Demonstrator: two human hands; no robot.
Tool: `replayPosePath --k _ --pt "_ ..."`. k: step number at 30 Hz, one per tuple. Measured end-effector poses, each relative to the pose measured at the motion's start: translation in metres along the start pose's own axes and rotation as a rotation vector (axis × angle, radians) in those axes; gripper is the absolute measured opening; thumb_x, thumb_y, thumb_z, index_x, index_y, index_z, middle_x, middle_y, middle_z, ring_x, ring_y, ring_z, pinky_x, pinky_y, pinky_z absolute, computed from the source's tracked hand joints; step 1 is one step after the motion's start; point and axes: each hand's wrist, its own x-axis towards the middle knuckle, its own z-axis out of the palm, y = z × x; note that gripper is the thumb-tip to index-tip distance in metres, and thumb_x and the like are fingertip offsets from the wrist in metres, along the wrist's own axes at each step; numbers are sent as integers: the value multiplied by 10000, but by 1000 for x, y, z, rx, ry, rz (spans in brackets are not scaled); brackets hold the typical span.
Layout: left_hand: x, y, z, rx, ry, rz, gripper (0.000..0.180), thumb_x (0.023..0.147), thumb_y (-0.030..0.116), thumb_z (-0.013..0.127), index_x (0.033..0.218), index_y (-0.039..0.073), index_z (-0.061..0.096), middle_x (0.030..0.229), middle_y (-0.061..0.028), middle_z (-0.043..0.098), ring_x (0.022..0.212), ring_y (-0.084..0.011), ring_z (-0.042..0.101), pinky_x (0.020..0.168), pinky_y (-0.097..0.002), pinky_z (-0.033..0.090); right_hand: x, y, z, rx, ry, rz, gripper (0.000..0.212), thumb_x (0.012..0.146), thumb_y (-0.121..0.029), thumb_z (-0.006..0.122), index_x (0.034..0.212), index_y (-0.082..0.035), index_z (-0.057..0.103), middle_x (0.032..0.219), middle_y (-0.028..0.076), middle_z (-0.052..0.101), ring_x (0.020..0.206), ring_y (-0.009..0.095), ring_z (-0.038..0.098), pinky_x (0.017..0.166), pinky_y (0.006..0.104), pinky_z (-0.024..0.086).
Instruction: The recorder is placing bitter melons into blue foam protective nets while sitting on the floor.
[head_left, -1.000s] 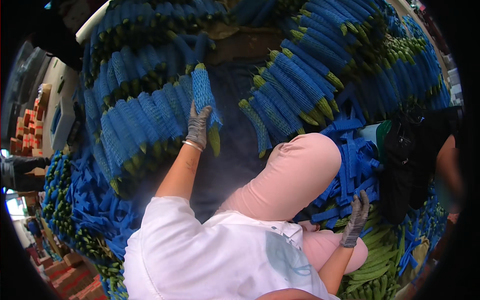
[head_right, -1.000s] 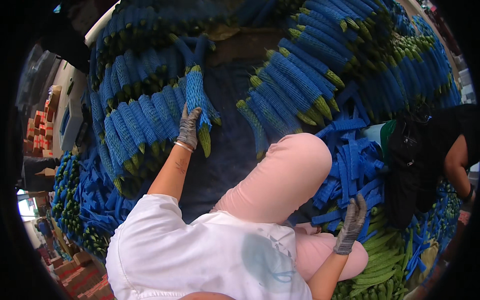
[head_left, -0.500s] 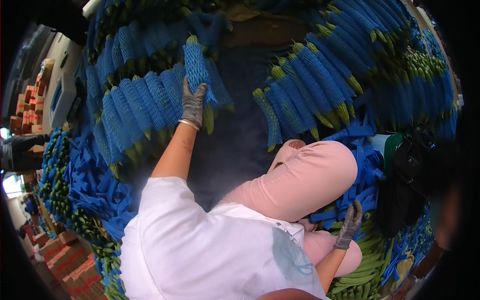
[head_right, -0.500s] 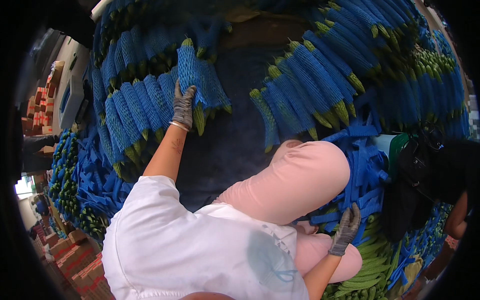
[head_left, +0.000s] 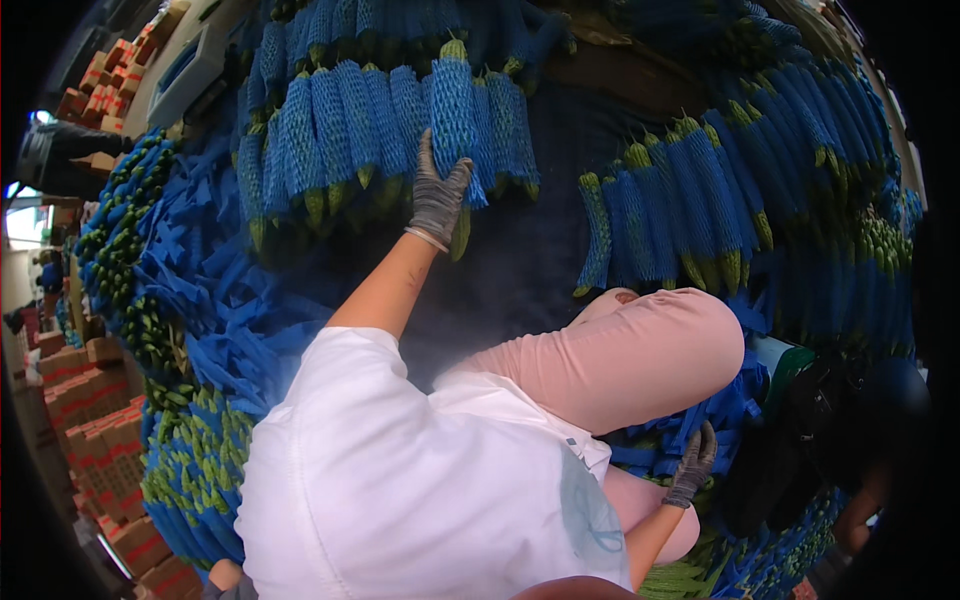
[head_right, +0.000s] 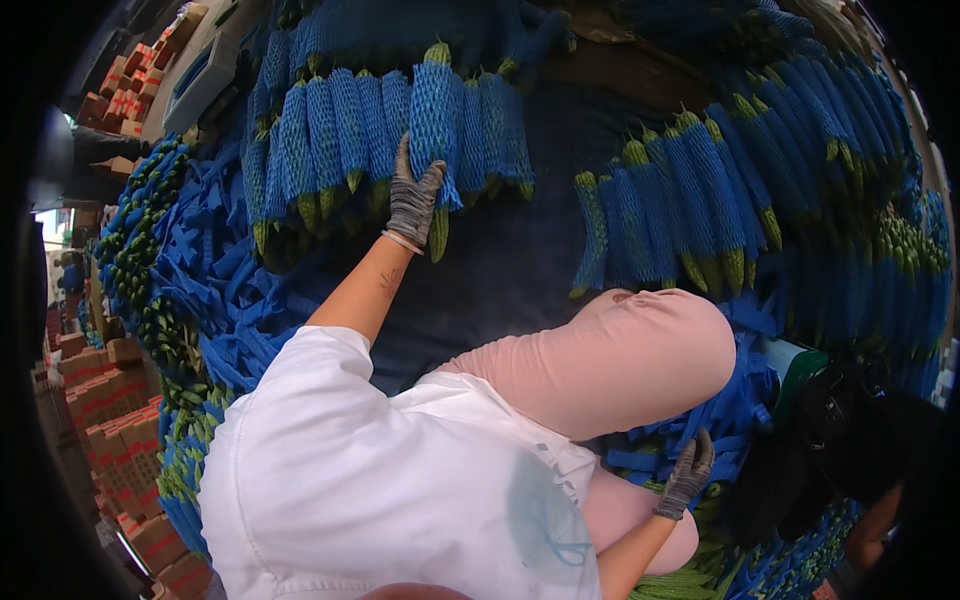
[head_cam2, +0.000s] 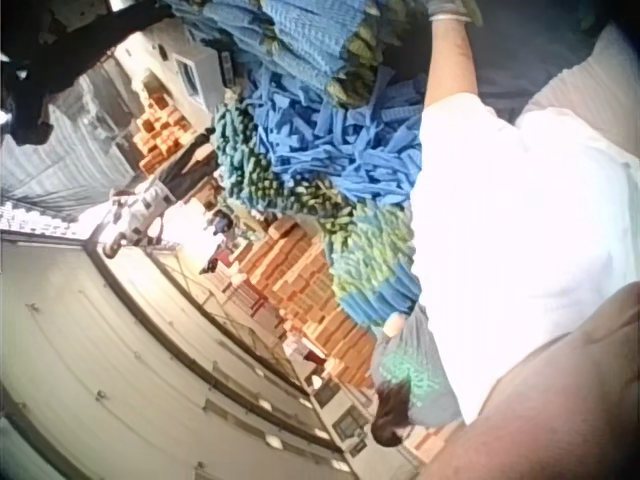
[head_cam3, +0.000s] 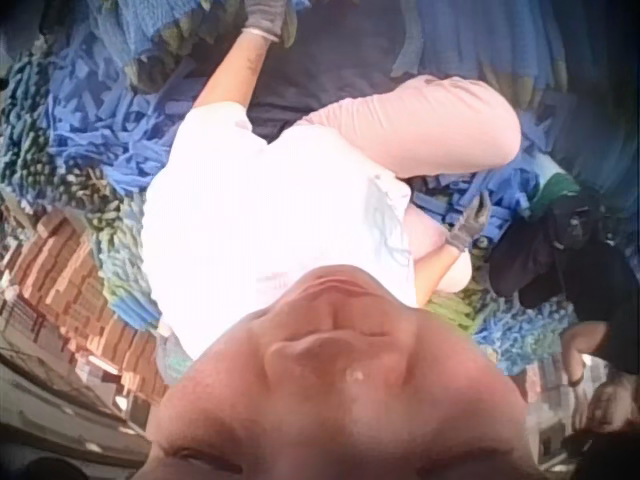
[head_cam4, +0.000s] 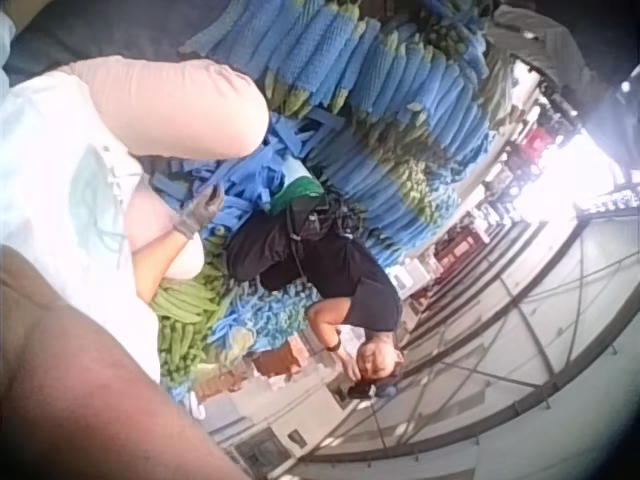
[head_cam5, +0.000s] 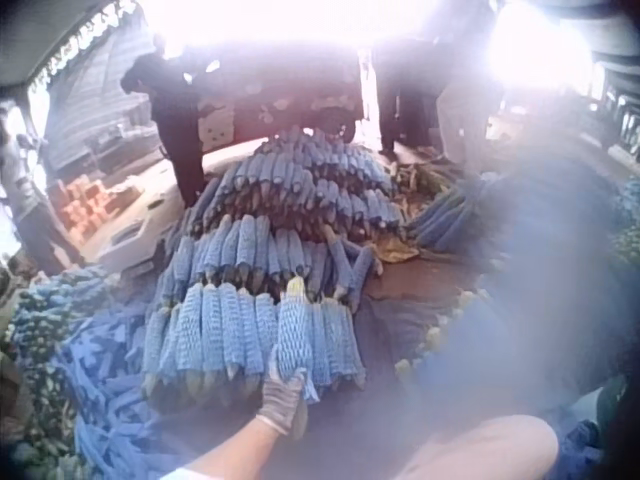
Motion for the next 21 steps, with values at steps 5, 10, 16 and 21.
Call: replayPosePath --k 5,10,16,21 --pt "9 59 -87 -42 180 248 706 818 3 621 1421 93 265 1020 -36 513 755 -88 523 720 -212 474 6 50 -14 -141 44 52 298 909 -134 552 1168 13 563 1149 107 559 1055 192 524 938 308 404" --pt "70 76 -261 422 370 405 683 779 107 690 1372 69 351 1136 -100 540 978 -207 530 910 -324 422 9 52 -9 -252 36 63 314 904 -149 564 1171 16 556 1149 113 565 1057 201 531 939 314 409" --pt "107 80 -344 904 475 188 729 756 303 713 1364 94 370 1231 -185 534 1085 -285 535 951 -347 393 -15 61 -17 -221 80 38 297 895 -130 574 1158 8 564 1142 118 556 1016 202 554 909 311 435" --pt "136 23 -417 1206 360 -258 663 809 388 619 1400 235 359 1251 -233 525 1181 -336 495 986 -371 377 -20 55 -19 -157 79 128 297 890 -132 585 1154 3 567 1121 102 555 1014 187 548 907 303 433"
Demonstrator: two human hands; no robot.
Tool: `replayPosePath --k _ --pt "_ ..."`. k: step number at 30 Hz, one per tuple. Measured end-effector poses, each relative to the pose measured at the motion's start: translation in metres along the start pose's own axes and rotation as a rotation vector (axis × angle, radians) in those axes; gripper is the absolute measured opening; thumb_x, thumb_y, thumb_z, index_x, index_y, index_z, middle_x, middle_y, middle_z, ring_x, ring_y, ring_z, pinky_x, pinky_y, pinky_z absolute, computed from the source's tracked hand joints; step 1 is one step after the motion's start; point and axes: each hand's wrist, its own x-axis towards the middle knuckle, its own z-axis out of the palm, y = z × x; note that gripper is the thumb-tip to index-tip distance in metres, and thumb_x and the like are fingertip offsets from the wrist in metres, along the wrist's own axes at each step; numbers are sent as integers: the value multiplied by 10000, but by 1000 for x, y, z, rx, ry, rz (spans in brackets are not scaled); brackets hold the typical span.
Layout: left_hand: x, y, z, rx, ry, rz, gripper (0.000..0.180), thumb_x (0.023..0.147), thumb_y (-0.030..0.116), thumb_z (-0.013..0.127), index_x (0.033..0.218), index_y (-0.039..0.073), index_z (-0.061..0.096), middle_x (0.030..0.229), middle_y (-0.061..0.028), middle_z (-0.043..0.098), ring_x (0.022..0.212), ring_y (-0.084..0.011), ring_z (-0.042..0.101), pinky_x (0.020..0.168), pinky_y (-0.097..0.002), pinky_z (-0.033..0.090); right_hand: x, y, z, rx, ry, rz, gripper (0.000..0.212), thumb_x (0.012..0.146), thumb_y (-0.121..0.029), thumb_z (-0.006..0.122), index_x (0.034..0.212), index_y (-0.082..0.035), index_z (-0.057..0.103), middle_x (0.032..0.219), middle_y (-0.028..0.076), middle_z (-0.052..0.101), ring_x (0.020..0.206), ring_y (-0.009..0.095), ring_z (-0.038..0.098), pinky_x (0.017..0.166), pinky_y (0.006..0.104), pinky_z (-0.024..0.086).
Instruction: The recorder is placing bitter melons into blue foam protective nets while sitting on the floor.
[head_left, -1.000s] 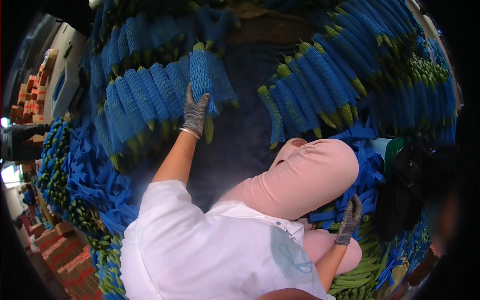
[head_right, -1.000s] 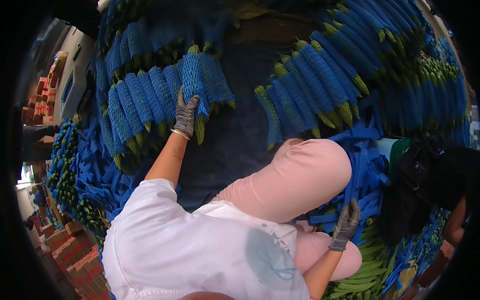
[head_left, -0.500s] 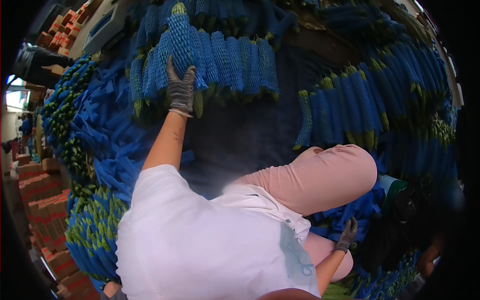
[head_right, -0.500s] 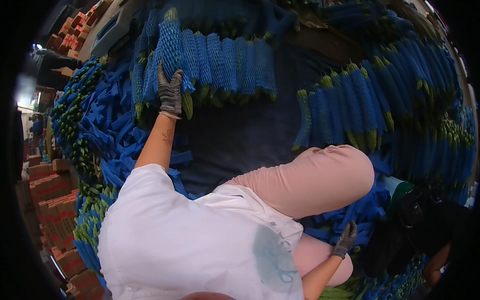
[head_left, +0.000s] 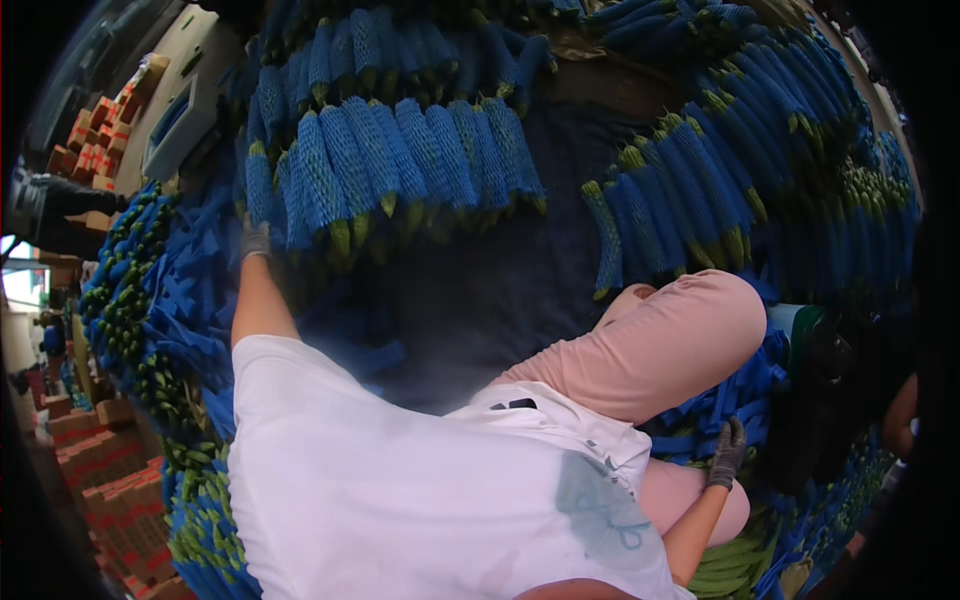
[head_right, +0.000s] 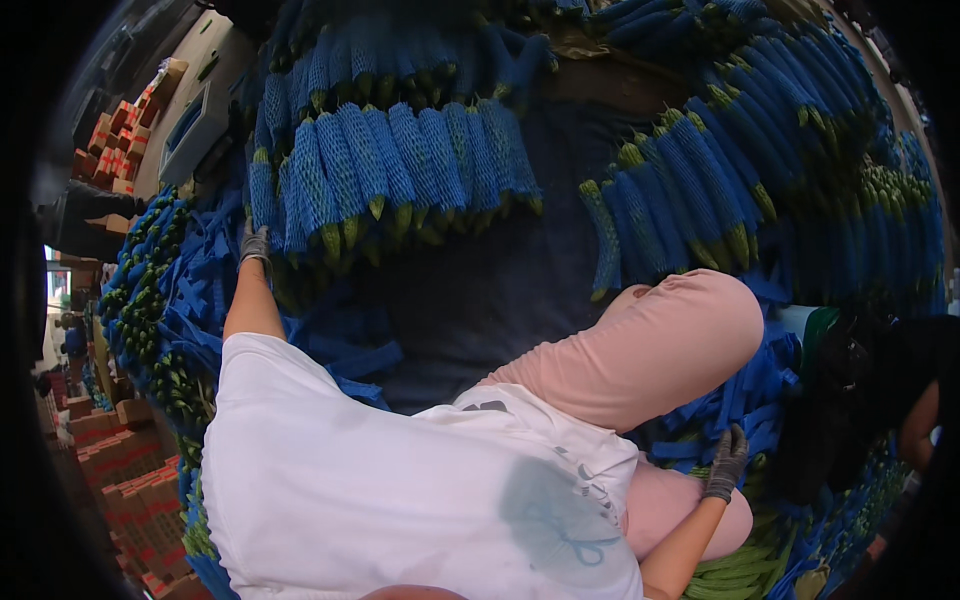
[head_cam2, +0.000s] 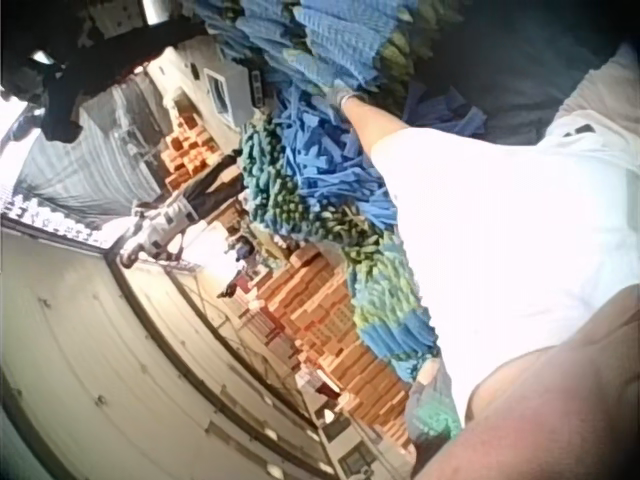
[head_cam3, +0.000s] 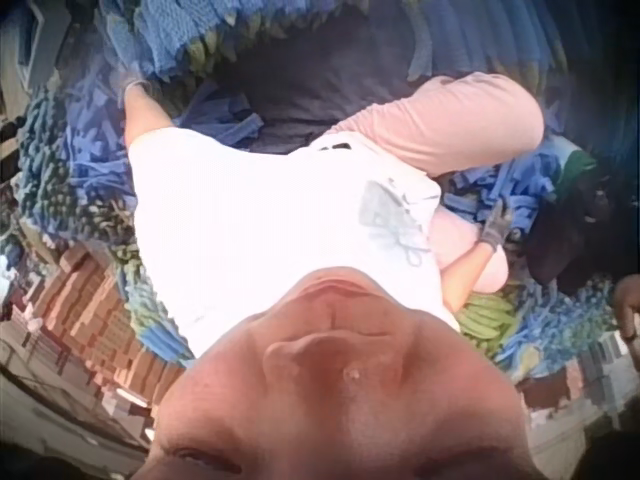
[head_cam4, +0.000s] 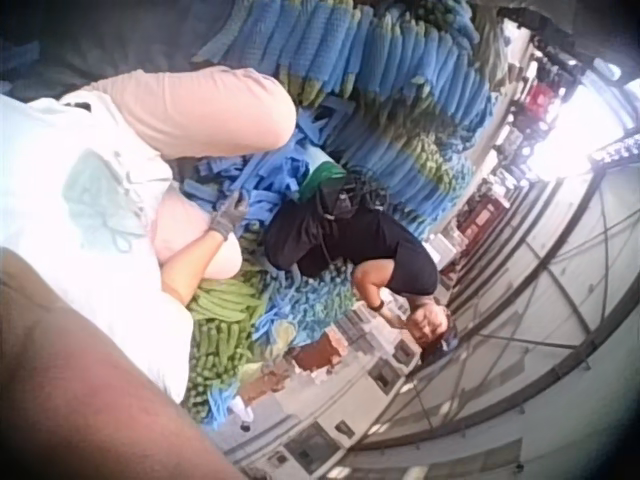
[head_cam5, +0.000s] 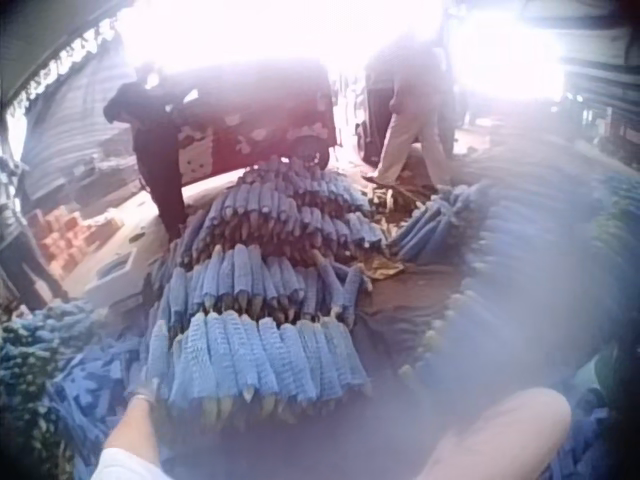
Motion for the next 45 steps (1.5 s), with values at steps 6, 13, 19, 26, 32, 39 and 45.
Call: replayPosePath --k 6,13,19,26,32,39,45 --pt "6 -16 57 166 -2 134 532 820 294 502 1345 217 454 1260 -292 463 1160 -386 484 1005 -414 369 -29 -4 -12 88 98 51 278 912 -115 562 1168 -7 561 1137 72 572 1035 154 537 928 271 414" --pt "-27 67 20 59 455 81 503 825 390 548 1274 166 504 1356 -157 434 1272 -314 378 1051 -391 306 -55 -2 -115 162 507 -25 280 929 -153 541 1180 -30 566 1163 50 575 1070 130 511 965 276 380" --pt "-103 270 -11 -18 855 855 484 909 432 494 1296 142 474 1324 -128 478 1216 -302 451 997 -471 342 -119 106 -150 338 1062 128 323 926 -229 540 1190 -45 564 1187 66 570 1108 152 495 983 291 359" --pt "-343 494 2 -395 462 1785 443 954 269 467 1324 27 435 1337 -165 461 1236 -302 436 1029 -422 326 -197 213 4 -529 606 559 543 789 -197 562 1293 -57 417 1199 224 490 1085 381 499 921 449 425" --pt "-513 560 56 -462 -455 2052 454 967 240 412 1344 -13 392 1360 -171 436 1235 -289 436 1034 -389 338 -241 204 168 -726 719 619 604 752 -181 604 1307 -65 396 1244 184 457 1116 377 470 925 453 429" --pt "-628 560 52 -331 -429 2344 423 962 186 422 1337 -8 399 1349 -158 448 1234 -282 438 1037 -383 339 -198 194 96 74 741 775 623 742 -201 625 1308 -71 402 1282 174 442 1151 377 455 931 441 429" --pt "-694 527 52 -406 -659 2375 401 951 178 471 1302 -12 431 1320 -147 474 1138 -261 520 946 -361 420 -152 234 -8 -585 1038 749 481 766 -257 647 1210 -108 533 1086 208 593 999 386 570 920 415 440"
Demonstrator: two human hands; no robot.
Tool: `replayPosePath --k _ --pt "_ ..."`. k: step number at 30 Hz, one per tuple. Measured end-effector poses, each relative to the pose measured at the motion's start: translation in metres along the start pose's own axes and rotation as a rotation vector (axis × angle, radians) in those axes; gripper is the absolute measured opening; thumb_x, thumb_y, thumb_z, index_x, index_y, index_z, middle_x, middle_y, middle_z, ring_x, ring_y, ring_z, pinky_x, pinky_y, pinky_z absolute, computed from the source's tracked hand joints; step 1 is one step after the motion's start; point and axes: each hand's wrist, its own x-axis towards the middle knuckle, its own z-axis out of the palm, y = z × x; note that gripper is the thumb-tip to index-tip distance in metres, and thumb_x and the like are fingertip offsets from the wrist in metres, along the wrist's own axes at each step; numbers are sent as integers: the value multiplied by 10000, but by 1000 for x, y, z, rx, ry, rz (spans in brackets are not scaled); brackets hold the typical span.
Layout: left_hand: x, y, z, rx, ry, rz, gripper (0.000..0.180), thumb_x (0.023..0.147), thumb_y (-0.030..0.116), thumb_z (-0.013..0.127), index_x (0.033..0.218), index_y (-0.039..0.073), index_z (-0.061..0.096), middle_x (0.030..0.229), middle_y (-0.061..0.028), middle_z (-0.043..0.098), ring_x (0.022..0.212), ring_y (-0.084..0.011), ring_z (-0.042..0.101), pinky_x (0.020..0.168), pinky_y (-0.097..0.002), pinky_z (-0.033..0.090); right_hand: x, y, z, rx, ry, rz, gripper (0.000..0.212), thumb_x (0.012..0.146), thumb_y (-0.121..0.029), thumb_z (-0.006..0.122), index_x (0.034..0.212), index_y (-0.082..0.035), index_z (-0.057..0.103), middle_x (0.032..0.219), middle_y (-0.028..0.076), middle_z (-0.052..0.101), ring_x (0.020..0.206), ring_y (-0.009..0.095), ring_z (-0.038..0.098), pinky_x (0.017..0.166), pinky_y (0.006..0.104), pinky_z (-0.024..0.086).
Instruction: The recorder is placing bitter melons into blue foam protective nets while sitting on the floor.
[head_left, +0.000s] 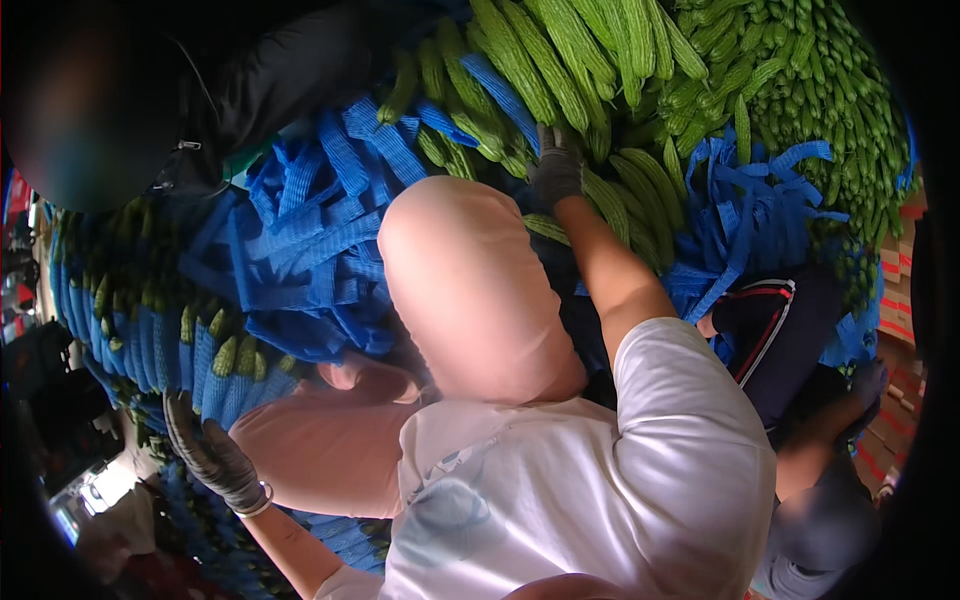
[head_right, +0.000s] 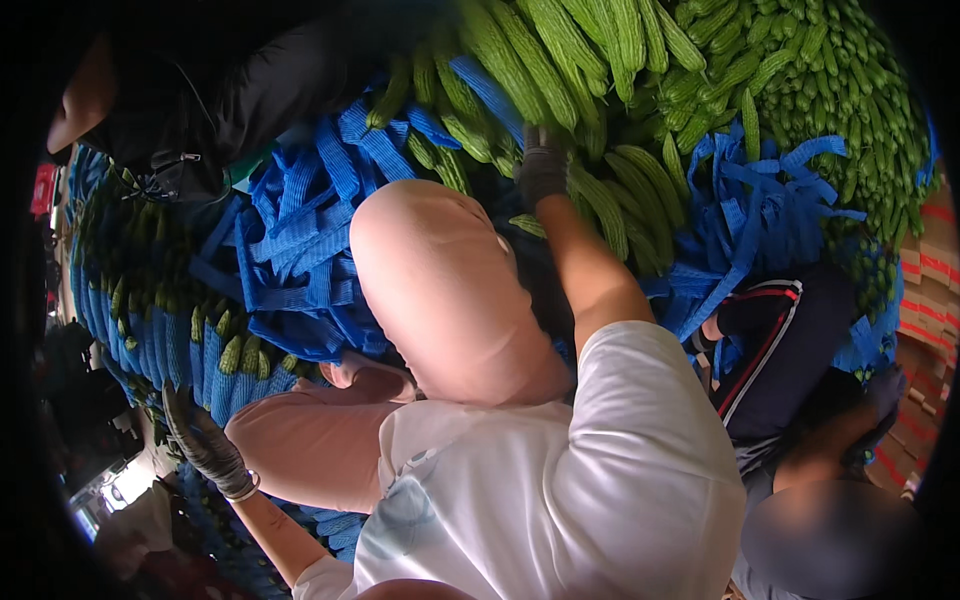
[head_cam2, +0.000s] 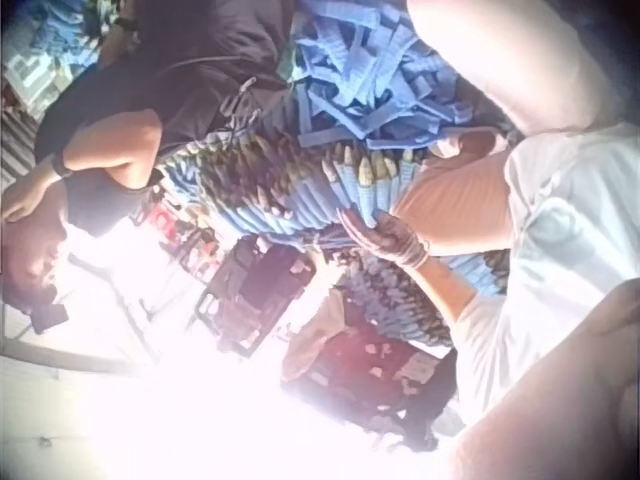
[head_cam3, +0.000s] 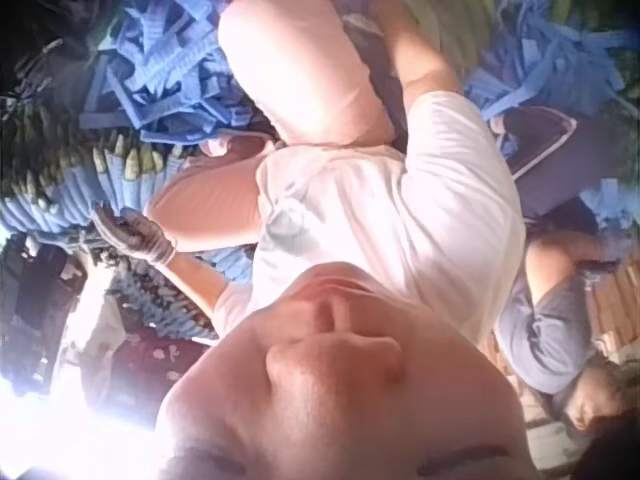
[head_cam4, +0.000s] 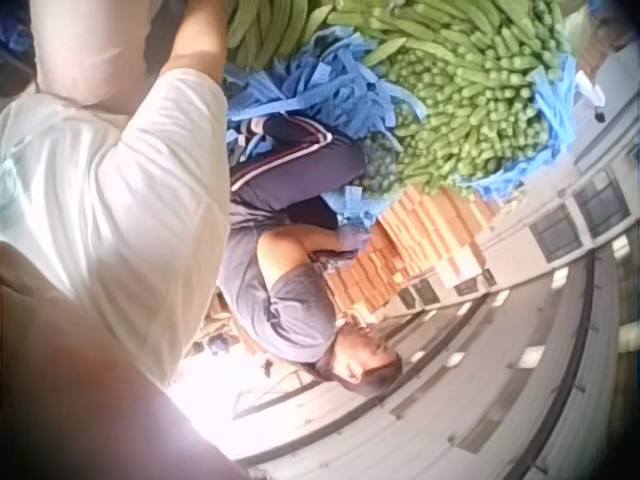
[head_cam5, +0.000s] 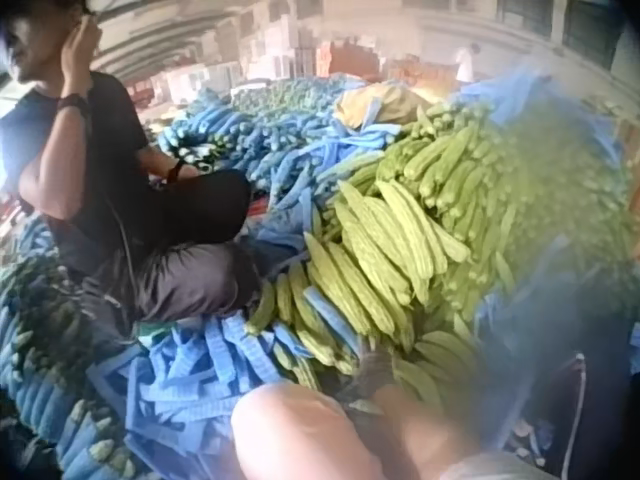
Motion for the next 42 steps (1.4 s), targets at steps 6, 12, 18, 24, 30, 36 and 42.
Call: replayPosePath --k 6,12,18,24,30,36,42 --pt "16 39 21 -111 -42 69 369 940 134 478 1279 -9 463 1305 -140 493 1117 -268 542 960 -373 417 32 21 46 940 -437 526 336 740 -118 671 1056 -37 593 894 77 650 696 198 603 656 335 502" --pt "20 106 57 -573 -144 -119 364 794 80 636 1147 14 574 1140 -141 590 1050 -254 566 907 -338 440 38 -133 -227 1755 -764 474 119 807 -182 670 830 -74 626 675 -41 553 519 44 455 477 181 372" --pt "56 168 60 -534 -53 222 471 673 130 745 1107 23 599 1059 -155 586 929 -323 588 782 -365 480 14 -176 -289 1757 -893 108 166 824 -93 671 970 -17 656 791 -3 635 733 39 565 653 198 466" --pt "10 148 54 -1074 -108 -275 308 788 112 702 1057 35 573 948 -96 619 885 -174 605 758 -268 500 -15 -209 -286 1793 -804 -184 272 774 -150 744 961 -27 591 815 6 600 712 67 522 686 226 452" --pt "-15 112 45 -1885 -362 -804 219 808 95 676 1006 70 587 855 -43 618 754 -127 576 689 -253 488 -30 -231 -287 1414 -776 -414 281 752 -180 757 919 -28 590 780 88 583 677 154 580 633 271 476" --pt "-40 76 35 -1701 -19 -815 133 836 65 612 961 34 579 819 -42 598 699 -112 559 604 -255 481 -31 -226 -262 1313 -633 -410 191 743 -87 667 908 -19 599 777 87 604 659 232 604 621 317 488" --pt "-17 139 10 -853 -244 401 317 819 90 621 1124 16 578 1094 -154 598 1042 -311 576 885 -389 454 -66 -269 -247 1509 -1119 -714 170 834 -209 539 914 -66 585 805 125 612 756 292 617 669 379 488"
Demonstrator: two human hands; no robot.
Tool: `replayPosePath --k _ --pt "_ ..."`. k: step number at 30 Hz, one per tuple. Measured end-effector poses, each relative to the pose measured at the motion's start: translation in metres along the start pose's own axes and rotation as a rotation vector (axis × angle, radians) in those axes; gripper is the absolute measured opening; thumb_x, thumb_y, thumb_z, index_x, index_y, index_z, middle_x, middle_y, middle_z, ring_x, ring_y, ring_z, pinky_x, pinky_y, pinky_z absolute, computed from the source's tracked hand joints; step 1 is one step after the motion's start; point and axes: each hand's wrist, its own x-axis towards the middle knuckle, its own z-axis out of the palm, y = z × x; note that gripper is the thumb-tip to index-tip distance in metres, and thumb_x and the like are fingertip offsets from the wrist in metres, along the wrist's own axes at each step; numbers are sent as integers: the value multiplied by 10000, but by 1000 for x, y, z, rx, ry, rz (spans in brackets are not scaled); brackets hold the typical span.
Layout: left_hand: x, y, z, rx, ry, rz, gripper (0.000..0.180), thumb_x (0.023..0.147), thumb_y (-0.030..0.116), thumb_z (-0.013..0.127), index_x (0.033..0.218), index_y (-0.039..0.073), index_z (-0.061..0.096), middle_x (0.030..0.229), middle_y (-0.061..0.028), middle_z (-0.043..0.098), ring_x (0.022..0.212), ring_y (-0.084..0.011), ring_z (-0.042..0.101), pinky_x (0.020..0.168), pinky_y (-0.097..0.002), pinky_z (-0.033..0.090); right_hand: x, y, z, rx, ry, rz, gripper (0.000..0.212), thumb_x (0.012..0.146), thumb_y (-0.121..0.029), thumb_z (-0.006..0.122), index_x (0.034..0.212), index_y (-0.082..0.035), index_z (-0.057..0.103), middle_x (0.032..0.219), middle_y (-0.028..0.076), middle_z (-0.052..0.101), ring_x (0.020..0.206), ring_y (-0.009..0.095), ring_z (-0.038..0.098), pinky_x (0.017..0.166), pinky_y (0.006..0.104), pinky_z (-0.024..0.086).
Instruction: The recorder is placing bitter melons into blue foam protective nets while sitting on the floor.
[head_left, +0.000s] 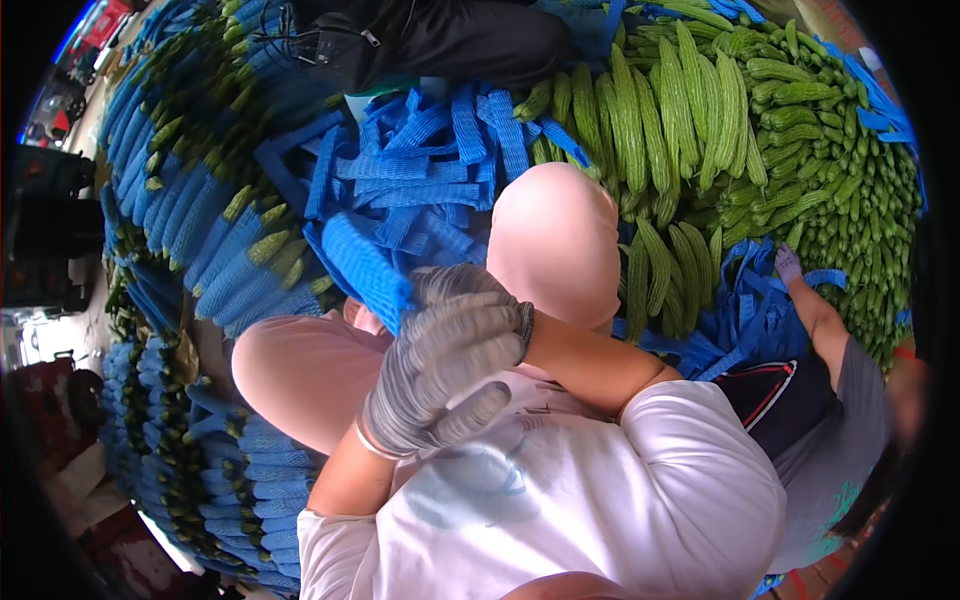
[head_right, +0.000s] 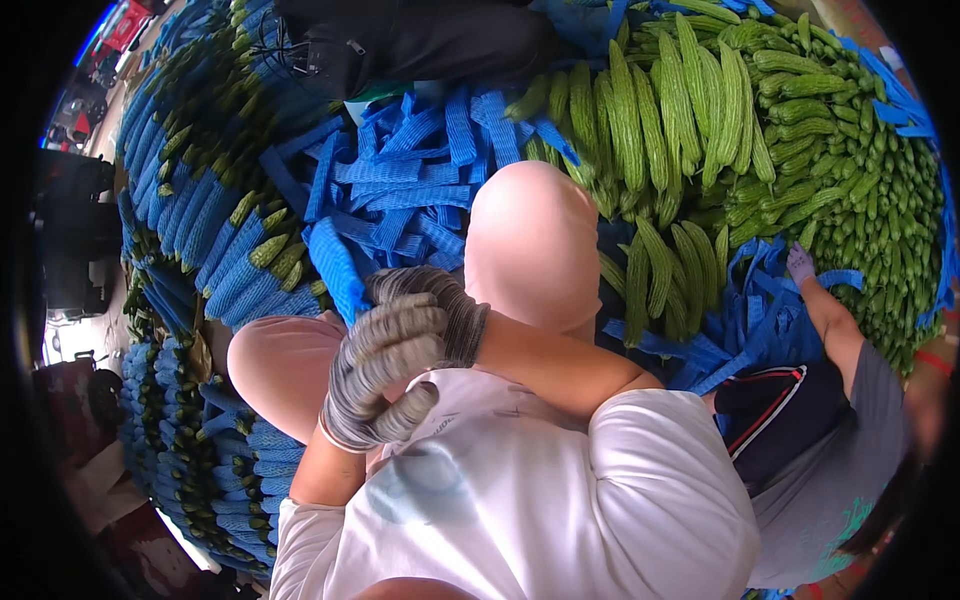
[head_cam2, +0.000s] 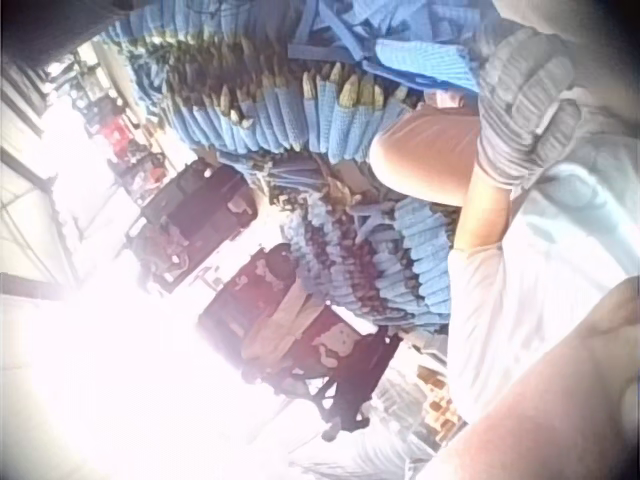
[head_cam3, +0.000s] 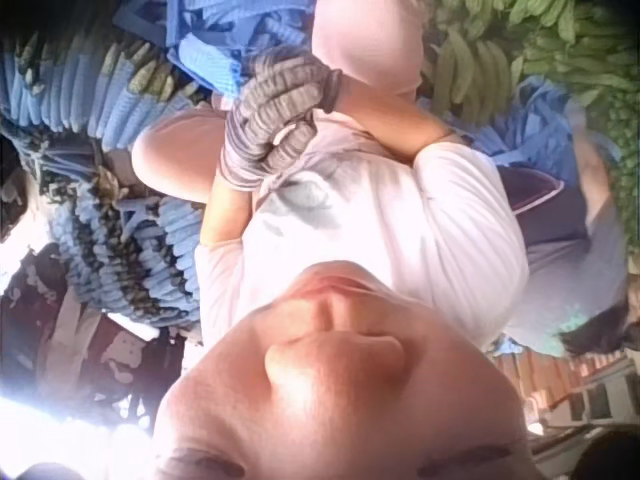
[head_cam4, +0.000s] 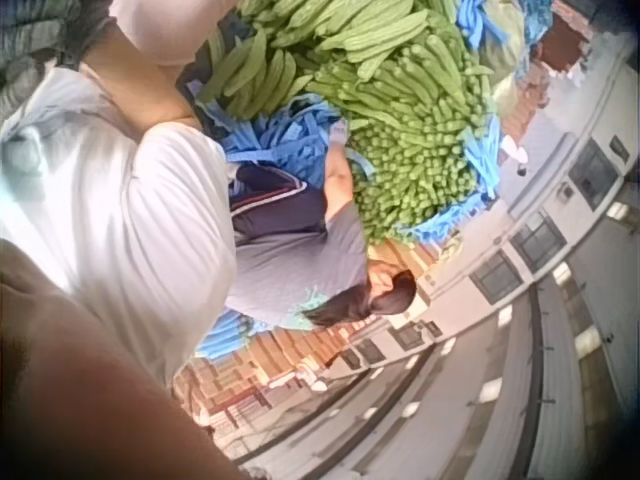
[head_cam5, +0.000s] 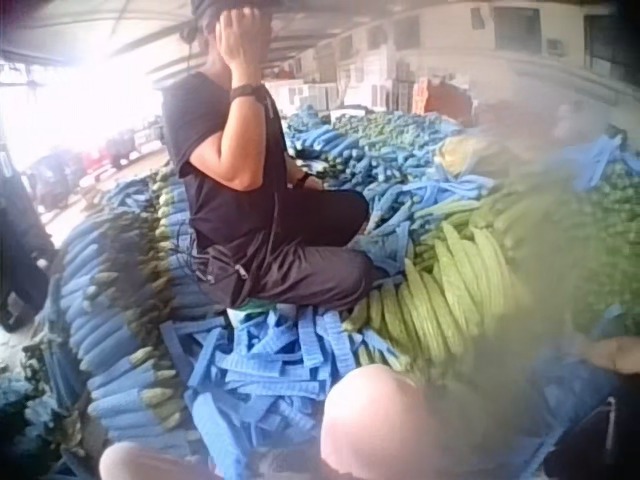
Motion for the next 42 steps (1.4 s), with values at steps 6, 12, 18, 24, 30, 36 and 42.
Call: replayPosePath --k 6,12,18,24,30,36,42 --pt "-49 -45 2 387 278 -470 312 859 30 542 1164 -36 540 1128 -190 583 1042 -306 575 891 -367 443 -15 -14 -22 -434 510 -80 206 792 -193 621 876 -6 603 814 137 600 734 324 604 620 405 478" --pt "-56 -71 -9 -676 413 -752 383 940 96 437 1309 -6 424 1326 -119 480 1188 -214 496 1001 -351 416 -27 2 19 -599 97 -284 176 774 -216 614 834 -51 627 836 117 600 737 307 605 641 410 475" --pt "-27 -69 0 136 353 -474 389 872 146 554 1240 44 478 1183 -83 559 1070 -227 557 931 -363 443 -32 -15 -6 -654 325 -370 165 734 -157 631 866 -58 617 883 94 600 773 275 604 658 380 494" --pt "-4 -86 5 350 -145 -395 343 804 92 605 1139 25 573 1085 -93 617 986 -275 599 869 -366 472 -34 -26 -16 720 287 208 149 812 -114 650 933 -32 619 860 22 592 682 85 580 609 271 475" --pt "35 -97 11 262 58 -279 344 845 105 547 1185 59 564 1184 -142 579 1183 -338 488 1014 -426 356 -31 -13 -10 289 226 -357 114 850 -92 613 933 -15 615 901 75 607 796 167 586 700 284 467" --pt "60 -83 30 439 -118 -320 345 843 106 548 1185 61 564 1194 -143 571 1184 -334 489 1015 -431 356 -34 -26 -51 330 195 -385 155 820 -138 644 903 -12 612 961 109 615 815 274 606 703 346 480" --pt "87 -85 21 610 -291 -355 346 841 106 549 1184 63 563 1204 -144 564 1186 -330 490 1016 -437 355 -38 -16 -31 266 -80 -498 118 779 -88 653 814 8 593 828 152 585 792 319 595 698 382 481"
